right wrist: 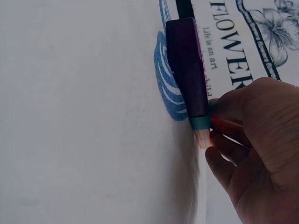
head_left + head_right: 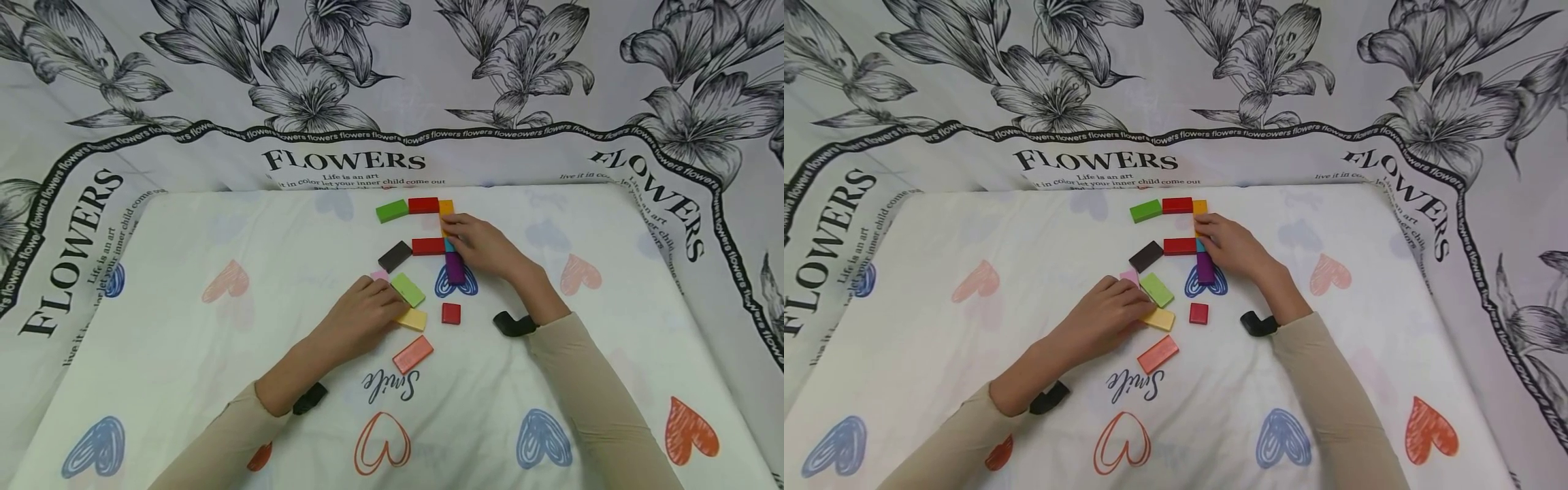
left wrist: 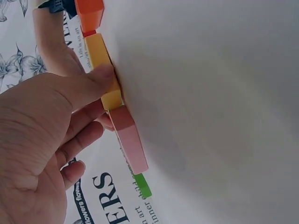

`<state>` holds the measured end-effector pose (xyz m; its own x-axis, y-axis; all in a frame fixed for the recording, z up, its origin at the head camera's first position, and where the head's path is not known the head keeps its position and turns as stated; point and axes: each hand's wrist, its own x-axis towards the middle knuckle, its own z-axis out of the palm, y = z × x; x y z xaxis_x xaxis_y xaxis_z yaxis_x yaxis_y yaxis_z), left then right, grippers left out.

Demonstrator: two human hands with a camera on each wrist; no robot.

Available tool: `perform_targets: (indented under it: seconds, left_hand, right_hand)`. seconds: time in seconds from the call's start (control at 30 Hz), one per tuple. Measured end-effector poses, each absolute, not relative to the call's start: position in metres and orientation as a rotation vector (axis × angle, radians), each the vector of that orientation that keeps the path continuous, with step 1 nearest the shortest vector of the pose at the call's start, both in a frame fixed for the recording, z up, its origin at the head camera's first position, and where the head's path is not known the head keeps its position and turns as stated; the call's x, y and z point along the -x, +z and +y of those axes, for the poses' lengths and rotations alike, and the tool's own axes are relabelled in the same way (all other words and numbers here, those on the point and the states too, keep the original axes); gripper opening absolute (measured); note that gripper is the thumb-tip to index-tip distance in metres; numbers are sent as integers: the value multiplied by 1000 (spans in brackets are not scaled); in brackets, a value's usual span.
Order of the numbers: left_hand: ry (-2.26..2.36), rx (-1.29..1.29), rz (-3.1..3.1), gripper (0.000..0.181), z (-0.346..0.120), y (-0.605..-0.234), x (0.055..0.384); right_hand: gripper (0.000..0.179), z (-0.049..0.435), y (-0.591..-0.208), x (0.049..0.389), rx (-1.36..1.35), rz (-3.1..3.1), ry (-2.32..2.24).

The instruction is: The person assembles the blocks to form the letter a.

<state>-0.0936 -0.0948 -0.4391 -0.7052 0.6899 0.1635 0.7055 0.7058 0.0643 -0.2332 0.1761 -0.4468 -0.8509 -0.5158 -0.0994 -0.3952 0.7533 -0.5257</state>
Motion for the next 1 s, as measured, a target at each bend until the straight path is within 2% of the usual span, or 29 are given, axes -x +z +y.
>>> perform_targets:
  seconds: [1.0]
  left_hand:
    - [-316,1171,-2798,20,-95,-439,90]
  right_hand:
    - [48,177,-449,234,706,2722,-740]
